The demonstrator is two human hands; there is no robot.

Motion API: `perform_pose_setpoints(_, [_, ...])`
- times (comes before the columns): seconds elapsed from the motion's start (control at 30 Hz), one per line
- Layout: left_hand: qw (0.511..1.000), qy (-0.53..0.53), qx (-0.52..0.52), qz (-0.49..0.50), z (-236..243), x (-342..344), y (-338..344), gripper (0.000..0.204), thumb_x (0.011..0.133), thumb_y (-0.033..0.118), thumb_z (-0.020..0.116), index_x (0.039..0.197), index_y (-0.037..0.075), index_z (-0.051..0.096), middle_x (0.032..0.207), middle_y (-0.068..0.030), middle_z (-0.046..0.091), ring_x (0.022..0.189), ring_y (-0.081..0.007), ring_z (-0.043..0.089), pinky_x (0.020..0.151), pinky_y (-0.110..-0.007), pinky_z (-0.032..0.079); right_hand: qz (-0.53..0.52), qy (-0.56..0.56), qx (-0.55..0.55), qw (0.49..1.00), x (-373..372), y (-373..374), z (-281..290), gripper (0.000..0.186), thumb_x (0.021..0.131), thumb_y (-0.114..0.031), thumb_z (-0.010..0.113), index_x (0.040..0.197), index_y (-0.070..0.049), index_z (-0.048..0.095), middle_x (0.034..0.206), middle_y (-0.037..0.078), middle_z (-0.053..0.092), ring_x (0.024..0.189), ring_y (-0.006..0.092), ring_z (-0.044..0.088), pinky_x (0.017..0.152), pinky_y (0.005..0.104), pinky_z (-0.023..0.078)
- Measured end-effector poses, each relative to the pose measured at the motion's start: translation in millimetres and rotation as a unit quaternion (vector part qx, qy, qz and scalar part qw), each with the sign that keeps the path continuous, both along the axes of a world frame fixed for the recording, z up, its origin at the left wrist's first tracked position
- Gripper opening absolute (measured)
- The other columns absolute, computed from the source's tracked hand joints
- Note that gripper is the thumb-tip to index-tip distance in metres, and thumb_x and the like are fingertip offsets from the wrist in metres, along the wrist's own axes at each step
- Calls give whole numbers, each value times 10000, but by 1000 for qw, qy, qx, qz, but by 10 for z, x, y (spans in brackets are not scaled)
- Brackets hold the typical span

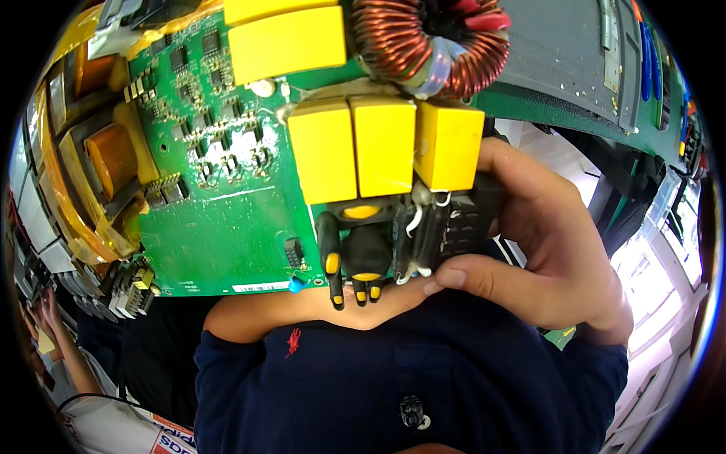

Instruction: The person handles a large circuit board, turning it over to view both sides and checking various components including yellow capacitor-like blocks and a black connector port.

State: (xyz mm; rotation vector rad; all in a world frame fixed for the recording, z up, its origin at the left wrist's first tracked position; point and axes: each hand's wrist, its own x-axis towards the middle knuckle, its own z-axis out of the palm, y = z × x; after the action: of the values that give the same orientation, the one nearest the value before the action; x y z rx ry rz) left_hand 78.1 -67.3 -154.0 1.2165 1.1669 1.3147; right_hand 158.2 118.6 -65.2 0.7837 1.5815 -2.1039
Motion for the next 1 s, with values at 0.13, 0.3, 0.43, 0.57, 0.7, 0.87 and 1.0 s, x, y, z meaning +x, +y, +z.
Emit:
perform_pose_setpoints(0.13, [980,184,73,-2,1,-85,-17,318,857,140,641,1132,-13,593,1086,-108,650,970,-167,630,816,-267,519,5,-15,31,999,-21,-21,28,673,763,30,707,1345,67,371,1235,119,538,1119,180,549,959,321,432])
perform_pose_setpoints(0.3, [974,-201,-19,99,-34,30,33,285,830,133,678,1075,-2,626,1015,-107,664,897,-183,650,754,-285,535,-19,0,49,999,-2,-94,36,702,773,47,694,1373,67,330,1264,136,520,1151,191,532,982,333,423])
perform_pose_setpoints(0.43, [975,-206,-61,53,-22,69,-1,270,828,123,679,1064,3,629,999,-104,665,886,-184,651,746,-286,534,-43,15,60,997,26,-154,49,726,781,83,670,1395,68,282,1293,157,498,1182,205,513,1009,345,406])
perform_pose_setpoints(0.57, [976,-204,-69,35,-21,76,-9,256,826,114,680,1054,7,631,984,-102,667,875,-186,652,738,-287,534,-18,0,55,998,28,-104,51,726,786,87,665,1396,74,272,1303,167,489,1193,216,506,1020,350,396])
perform_pose_setpoints(0.7, [977,-197,-70,30,-31,56,-2,242,824,104,681,1043,12,634,969,-99,668,865,-187,653,731,-288,534,-49,-7,37,998,31,-111,-14,717,787,59,680,1387,78,289,1298,165,495,1196,221,505,1024,352,392])
perform_pose_setpoints(0.87, [981,-185,-60,25,-38,14,-4,225,822,92,682,1030,18,637,950,-96,670,851,-188,654,721,-290,533,-17,12,61,998,37,-91,-52,726,772,31,710,1376,80,311,1280,153,514,1185,214,513,1023,351,393])
perform_pose_setpoints(1.0, [984,-171,-46,25,-44,-4,5,212,820,83,683,1019,23,640,934,-93,671,841,-189,655,714,-291,533,-19,-26,39,999,14,-62,-36,721,743,27,741,1353,75,358,1246,135,541,1154,195,536,1009,339,407])
